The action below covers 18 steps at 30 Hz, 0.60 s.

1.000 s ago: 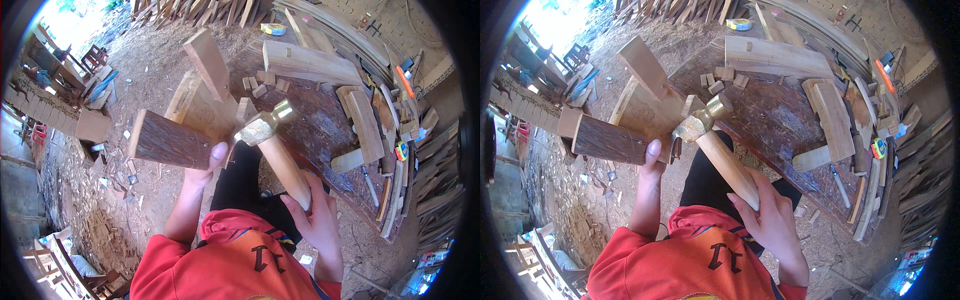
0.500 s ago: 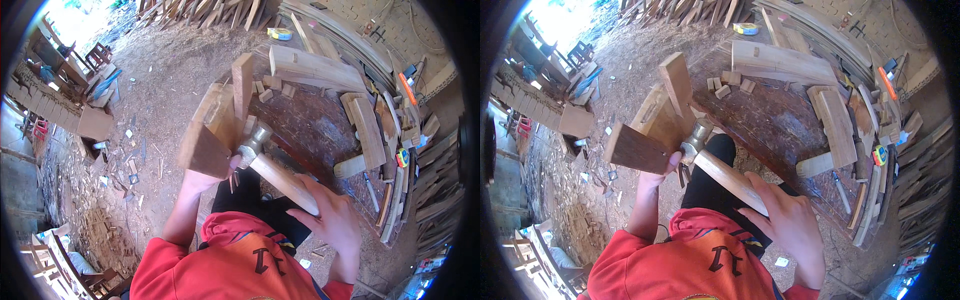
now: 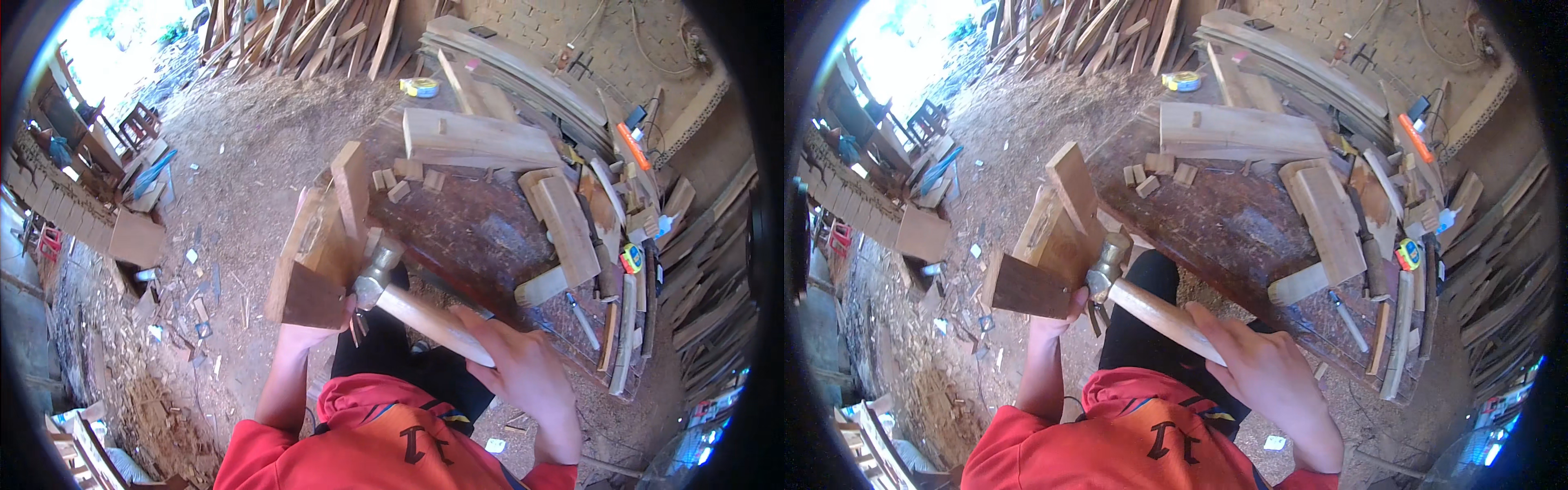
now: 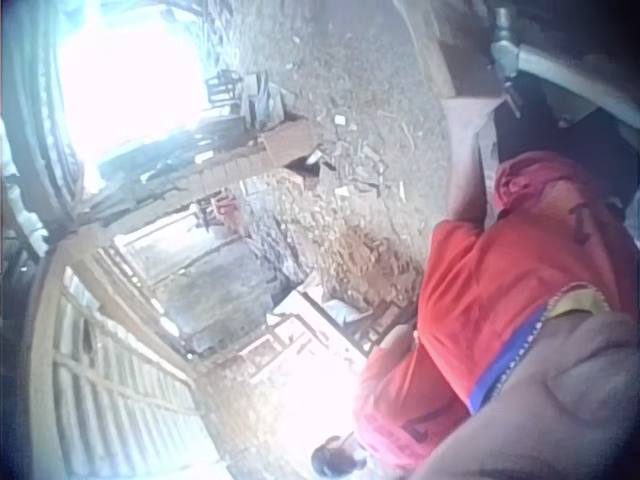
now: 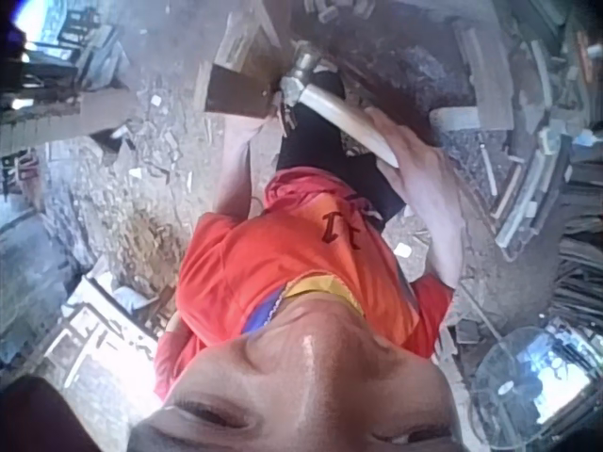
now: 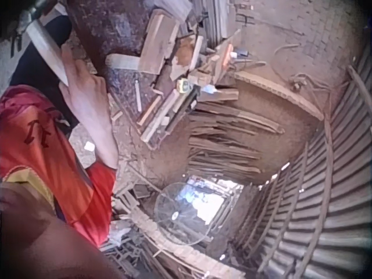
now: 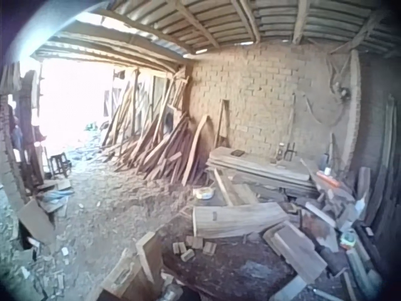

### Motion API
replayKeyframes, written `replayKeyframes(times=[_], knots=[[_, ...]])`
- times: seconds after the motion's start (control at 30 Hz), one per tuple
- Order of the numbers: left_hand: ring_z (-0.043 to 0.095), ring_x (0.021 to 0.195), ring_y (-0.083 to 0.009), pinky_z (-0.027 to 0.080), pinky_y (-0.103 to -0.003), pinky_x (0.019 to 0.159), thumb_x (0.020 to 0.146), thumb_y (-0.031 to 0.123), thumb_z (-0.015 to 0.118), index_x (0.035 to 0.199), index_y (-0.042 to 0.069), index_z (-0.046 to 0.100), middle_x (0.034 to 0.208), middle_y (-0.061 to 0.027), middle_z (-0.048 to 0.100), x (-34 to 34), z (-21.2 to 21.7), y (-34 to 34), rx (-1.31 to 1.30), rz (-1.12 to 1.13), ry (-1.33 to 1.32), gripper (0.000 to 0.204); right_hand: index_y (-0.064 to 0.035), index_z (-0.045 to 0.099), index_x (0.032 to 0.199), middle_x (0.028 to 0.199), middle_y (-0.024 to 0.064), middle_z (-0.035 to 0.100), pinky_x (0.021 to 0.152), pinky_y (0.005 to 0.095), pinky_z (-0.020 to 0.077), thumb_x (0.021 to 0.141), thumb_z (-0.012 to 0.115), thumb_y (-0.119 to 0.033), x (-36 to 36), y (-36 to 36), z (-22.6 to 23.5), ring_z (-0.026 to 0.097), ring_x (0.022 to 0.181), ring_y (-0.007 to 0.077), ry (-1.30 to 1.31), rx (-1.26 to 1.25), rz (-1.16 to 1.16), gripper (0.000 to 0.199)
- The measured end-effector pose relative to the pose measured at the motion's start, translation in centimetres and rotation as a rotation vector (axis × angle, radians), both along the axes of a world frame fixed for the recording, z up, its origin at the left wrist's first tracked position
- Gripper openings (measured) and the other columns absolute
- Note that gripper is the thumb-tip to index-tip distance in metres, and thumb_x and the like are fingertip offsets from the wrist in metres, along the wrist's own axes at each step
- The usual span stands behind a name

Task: Assembling wooden pieces by applying glue and hammering them together.

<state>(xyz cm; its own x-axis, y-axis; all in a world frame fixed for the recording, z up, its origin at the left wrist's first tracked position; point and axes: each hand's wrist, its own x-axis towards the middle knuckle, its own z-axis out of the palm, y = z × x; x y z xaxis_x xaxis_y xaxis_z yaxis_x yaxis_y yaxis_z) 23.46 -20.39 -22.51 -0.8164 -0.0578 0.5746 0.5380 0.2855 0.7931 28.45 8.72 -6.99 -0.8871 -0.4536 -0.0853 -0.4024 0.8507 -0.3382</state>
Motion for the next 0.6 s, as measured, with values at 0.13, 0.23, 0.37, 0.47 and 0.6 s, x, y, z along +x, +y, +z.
replayKeyframes(times=[0.13, 0.23, 0.37, 0.47, 0.6], knots=[[0.062, 0.075, -0.0181, 0.049, -0.038, 0.065, 0.078, 0.007, 0.082, 0.089, 0.008, 0.064, 0.078, -0.0013, 0.062, 0.5, 0.6, 0.2, 0.181, -0.002, -0.246, 0.022, -0.0207, 0.047, 0.150, 0.113, 0.0112, 0.070, 0.074, 0.0465, 0.0599, 0.079, 0.078, -0.019, 0.1, -0.1, 0.3, 0.072, 0.084, 0.0367, -0.029, 0.015, -0.002, 0.077], [0.065, 0.077, -0.0167, 0.053, -0.038, 0.067, 0.075, 0.007, 0.085, 0.095, 0.007, 0.067, 0.081, -0.0017, 0.066, 0.8, -0.2, -0.6, 0.193, -0.015, -0.267, 0.027, -0.0198, 0.043, 0.151, 0.105, 0.0106, 0.068, 0.070, 0.0461, 0.0599, 0.083, 0.075, -0.020, 0.2, 0.3, 0.0, 0.071, 0.078, 0.0359, 0.013, 0.022, 0.045, 0.076], [0.068, 0.076, -0.0162, 0.055, -0.037, 0.067, 0.071, 0.008, 0.088, 0.097, 0.007, 0.069, 0.082, -0.0026, 0.069, 1.0, -0.1, -1.2, 0.311, -0.096, -0.409, 0.032, -0.0181, 0.039, 0.153, 0.098, 0.0100, 0.065, 0.066, 0.0456, 0.0598, 0.086, 0.073, -0.019, 0.4, 0.5, -0.1, 0.071, 0.075, 0.0350, 0.003, 0.018, 0.095, 0.075], [0.068, 0.077, -0.0158, 0.056, -0.036, 0.069, 0.069, 0.010, 0.089, 0.100, 0.007, 0.069, 0.082, -0.0016, 0.069, 0.0, -1.3, -1.6, -0.041, -0.056, -0.073, 0.038, -0.0188, 0.039, 0.153, 0.099, 0.0100, 0.066, 0.067, 0.0465, 0.0595, 0.085, 0.074, -0.019, 0.2, 0.1, 0.0, 0.072, 0.076, 0.0353, -0.008, 0.020, 0.087, 0.076], [0.064, 0.098, -0.0211, 0.055, -0.036, 0.079, 0.075, 0.001, 0.082, 0.127, 0.003, 0.061, 0.113, -0.0101, 0.064, 0.6, -5.3, -3.9, -0.063, 0.034, -0.285, 0.055, -0.0218, 0.049, 0.149, 0.102, 0.0119, 0.069, 0.071, 0.0473, 0.0582, 0.076, 0.079, -0.014, 0.1, -0.2, 0.6, 0.070, 0.080, 0.0376, -0.065, -0.008, 0.023, 0.080]])
